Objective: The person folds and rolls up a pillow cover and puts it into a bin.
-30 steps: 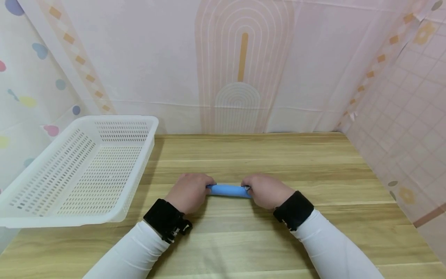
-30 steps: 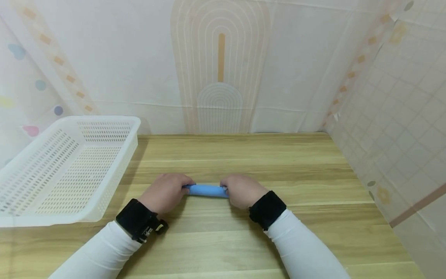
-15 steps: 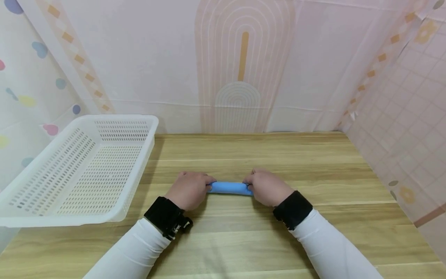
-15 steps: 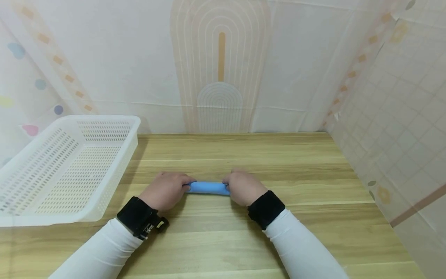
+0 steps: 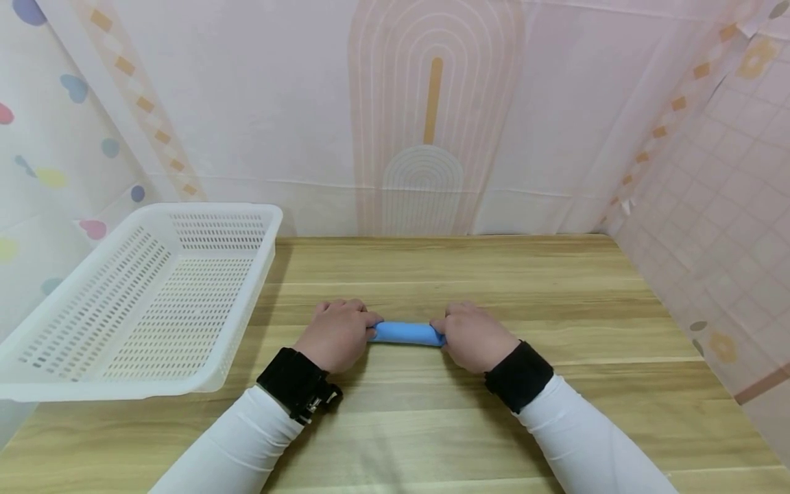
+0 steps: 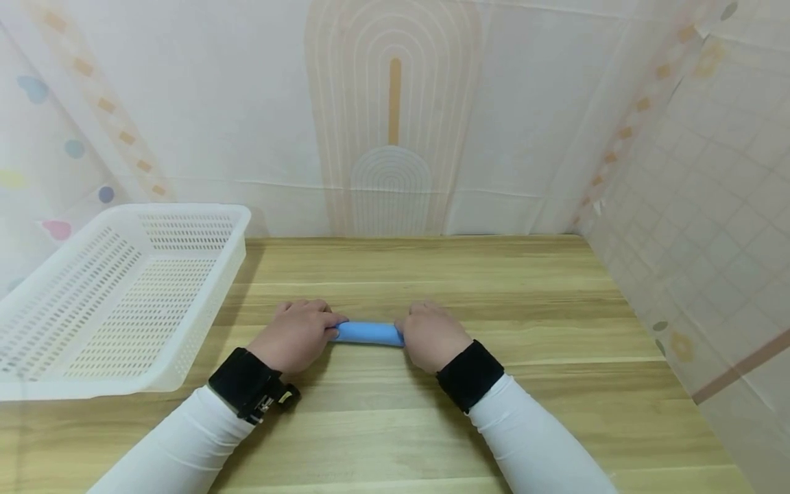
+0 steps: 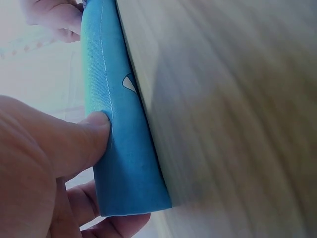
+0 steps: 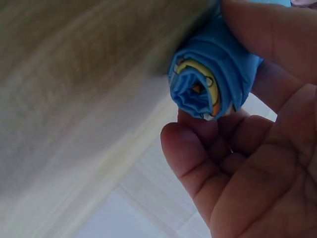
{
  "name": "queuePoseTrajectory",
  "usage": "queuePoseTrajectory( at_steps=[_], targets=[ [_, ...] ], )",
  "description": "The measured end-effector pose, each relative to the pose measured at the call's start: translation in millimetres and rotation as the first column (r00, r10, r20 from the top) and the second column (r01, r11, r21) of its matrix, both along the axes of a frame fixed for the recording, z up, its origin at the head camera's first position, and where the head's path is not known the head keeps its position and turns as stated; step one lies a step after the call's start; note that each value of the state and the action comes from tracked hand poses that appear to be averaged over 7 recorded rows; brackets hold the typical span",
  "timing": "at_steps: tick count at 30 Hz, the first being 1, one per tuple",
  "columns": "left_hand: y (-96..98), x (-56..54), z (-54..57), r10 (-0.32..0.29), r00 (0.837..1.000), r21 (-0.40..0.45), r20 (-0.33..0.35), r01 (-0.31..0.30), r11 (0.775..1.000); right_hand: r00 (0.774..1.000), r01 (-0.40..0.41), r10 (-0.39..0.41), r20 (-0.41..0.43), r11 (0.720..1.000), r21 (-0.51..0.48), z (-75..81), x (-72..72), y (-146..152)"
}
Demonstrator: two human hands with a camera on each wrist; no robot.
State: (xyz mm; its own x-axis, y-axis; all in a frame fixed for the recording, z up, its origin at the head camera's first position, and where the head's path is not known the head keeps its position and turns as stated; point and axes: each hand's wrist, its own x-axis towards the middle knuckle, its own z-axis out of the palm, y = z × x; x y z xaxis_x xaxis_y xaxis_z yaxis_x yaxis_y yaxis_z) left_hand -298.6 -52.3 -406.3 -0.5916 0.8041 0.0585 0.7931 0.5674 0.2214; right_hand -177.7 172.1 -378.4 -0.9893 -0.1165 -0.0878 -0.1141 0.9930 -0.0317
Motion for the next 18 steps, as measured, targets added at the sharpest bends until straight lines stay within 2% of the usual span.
queuePoseTrajectory(
  at_steps=[6, 18],
  targets=[
    [2.6, 2.9, 1.3, -0.022, 0.999, 0.001, -0.041, 0.022, 1.000, 1.000, 0.009, -0.008, 0.015, 1.000, -0.021, -0.2, -0.9, 0],
    [16.0, 11.4, 1.9, -0.041, 0.997, 0.033, -0.072, 0.044, 0.998, 1.000, 0.002, -0.002, -0.002, 0.999, -0.036, 0.1, -1.7, -1]
  ],
)
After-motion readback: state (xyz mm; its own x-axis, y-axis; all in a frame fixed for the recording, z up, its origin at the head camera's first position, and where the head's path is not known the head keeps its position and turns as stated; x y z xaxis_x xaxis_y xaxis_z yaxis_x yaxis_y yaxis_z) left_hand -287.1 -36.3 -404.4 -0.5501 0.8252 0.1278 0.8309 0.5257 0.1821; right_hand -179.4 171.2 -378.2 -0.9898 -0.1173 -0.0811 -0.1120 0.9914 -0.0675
